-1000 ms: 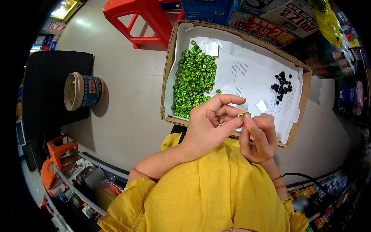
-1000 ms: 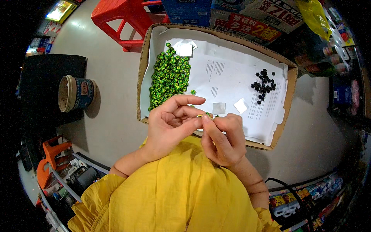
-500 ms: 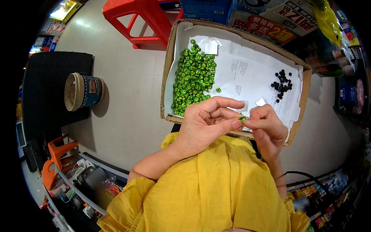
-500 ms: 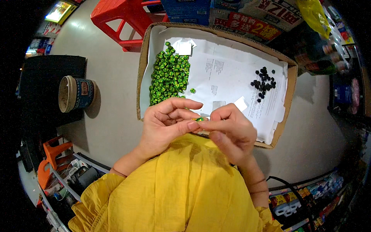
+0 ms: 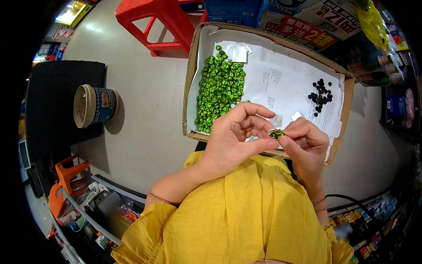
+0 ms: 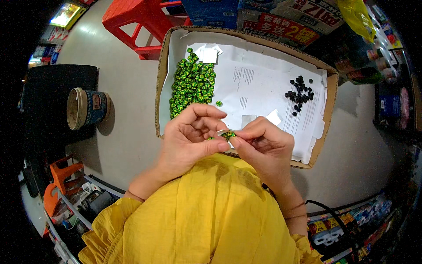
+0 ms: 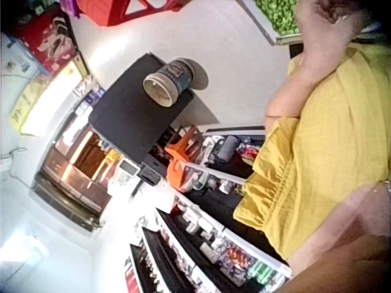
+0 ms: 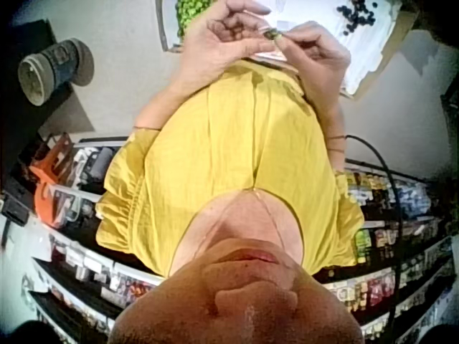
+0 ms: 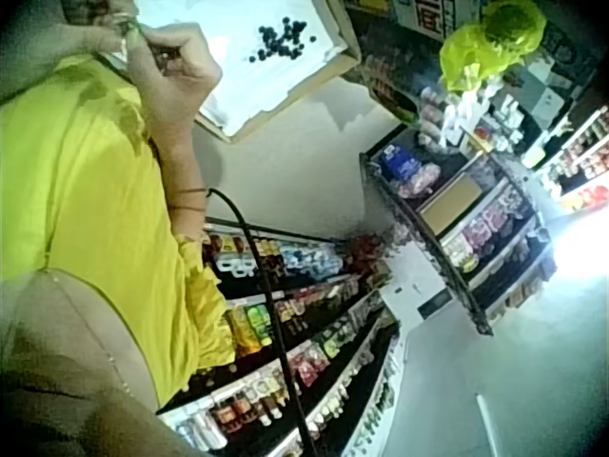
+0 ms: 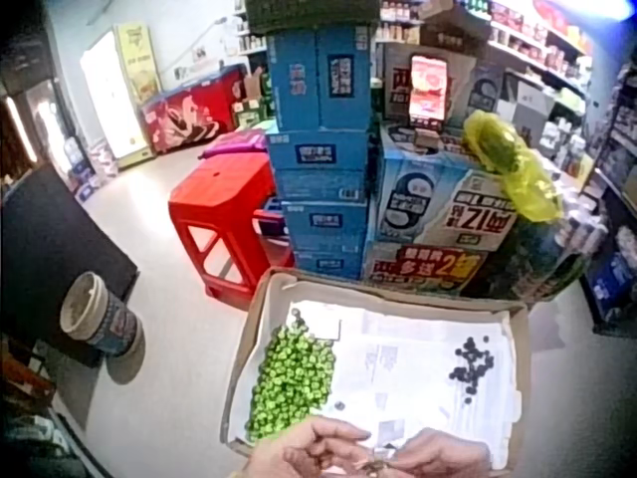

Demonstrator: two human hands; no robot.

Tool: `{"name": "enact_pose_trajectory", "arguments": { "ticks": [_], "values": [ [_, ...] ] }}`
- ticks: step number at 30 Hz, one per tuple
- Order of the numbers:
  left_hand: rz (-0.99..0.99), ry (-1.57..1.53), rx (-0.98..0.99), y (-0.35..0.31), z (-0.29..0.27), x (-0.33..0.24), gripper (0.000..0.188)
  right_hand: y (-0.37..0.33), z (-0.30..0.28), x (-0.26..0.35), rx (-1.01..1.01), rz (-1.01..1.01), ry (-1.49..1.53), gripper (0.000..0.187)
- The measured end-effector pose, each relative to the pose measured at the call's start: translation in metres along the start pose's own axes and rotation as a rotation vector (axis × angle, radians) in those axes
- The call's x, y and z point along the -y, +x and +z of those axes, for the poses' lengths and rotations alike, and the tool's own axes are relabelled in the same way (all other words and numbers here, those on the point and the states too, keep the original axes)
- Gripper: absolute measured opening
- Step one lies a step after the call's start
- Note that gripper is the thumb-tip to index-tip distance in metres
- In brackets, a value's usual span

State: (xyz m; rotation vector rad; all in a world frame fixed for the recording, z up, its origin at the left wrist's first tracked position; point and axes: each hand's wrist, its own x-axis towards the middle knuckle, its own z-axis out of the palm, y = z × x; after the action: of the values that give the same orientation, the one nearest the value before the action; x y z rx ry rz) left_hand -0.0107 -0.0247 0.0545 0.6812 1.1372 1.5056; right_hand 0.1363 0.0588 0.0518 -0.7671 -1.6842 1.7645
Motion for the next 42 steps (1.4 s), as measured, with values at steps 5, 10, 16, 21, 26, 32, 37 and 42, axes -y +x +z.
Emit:
{"name": "enact_pose_trajectory", "arguments": {
  "ticks": [5, 10, 16, 21, 26, 32, 37, 42],
  "values": [
    [0.000, -0.029, -0.115, -0.004, 0.000, 0.008, 0.034, -0.001, 0.006, -0.008, -0.054, 0.181, 0.526, 0.010],
    [0.057, 0.130, 0.012, -0.004, -0.006, -0.002, 0.032, 0.012, -0.007, -0.007, 0.215, 0.328, 0.634, 0.014],
    [0.062, 0.315, 0.036, 0.000, -0.011, -0.009, 0.034, 0.010, -0.002, -0.002, 0.177, 0.200, 0.301, 0.015],
    [0.062, 0.343, 0.040, -0.001, -0.010, -0.001, 0.035, 0.006, -0.004, -0.007, 0.177, 0.057, 0.236, 0.012],
    [0.141, 0.104, 0.016, -0.005, -0.007, 0.010, 0.028, 0.004, -0.002, -0.007, 0.148, 0.047, 0.345, 0.012],
    [0.215, 0.165, 0.019, -0.005, -0.008, 0.008, 0.029, 0.014, -0.003, -0.005, 0.186, -0.082, 0.131, 0.012],
    [0.193, 0.201, 0.031, -0.005, -0.007, 0.006, 0.031, 0.015, -0.007, 0.006, 0.201, -0.016, 0.062, 0.014],
    [0.172, 0.187, 0.025, -0.006, -0.009, 0.006, 0.034, 0.014, -0.009, 0.001, 0.122, -0.100, 0.274, 0.018]
  ]
}}
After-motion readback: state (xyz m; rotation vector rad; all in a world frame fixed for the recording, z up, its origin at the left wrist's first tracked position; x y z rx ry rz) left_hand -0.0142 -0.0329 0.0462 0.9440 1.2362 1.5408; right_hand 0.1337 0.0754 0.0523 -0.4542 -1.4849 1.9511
